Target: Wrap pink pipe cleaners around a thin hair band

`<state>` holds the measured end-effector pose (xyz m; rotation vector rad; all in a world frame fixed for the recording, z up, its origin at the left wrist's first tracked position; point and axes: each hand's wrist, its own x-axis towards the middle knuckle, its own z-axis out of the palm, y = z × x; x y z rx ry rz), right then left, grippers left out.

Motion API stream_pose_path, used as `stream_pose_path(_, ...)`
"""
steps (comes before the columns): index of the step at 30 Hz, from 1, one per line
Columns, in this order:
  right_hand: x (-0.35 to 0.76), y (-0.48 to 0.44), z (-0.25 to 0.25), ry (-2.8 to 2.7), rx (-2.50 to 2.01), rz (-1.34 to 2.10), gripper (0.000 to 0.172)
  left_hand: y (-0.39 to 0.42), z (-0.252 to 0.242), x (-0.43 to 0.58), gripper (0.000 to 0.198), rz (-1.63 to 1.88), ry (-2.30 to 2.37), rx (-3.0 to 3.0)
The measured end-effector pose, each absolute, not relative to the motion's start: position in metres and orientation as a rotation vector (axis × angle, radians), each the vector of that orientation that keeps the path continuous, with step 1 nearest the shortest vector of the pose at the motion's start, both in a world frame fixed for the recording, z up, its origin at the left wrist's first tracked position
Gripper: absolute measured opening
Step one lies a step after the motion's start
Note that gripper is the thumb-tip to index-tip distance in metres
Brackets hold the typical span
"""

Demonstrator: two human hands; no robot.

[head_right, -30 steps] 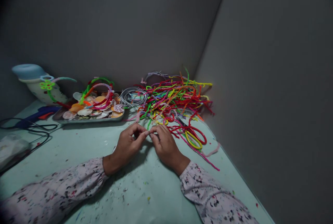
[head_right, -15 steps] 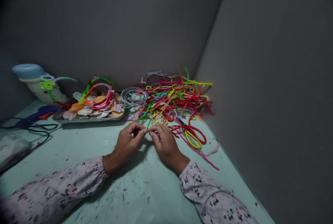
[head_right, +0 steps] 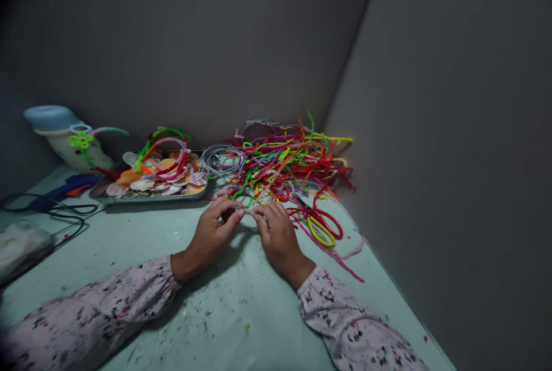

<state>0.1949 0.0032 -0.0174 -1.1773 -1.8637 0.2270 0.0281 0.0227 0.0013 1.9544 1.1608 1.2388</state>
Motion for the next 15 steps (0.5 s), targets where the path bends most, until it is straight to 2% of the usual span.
stream_pose_path(15, 0.1948, 0.0020, -0.0162, -1.908, -1.156, 0.121, 0.015, 0.0285, -0.0005, 0.0248, 0.020, 1.109, 1.136, 2.026)
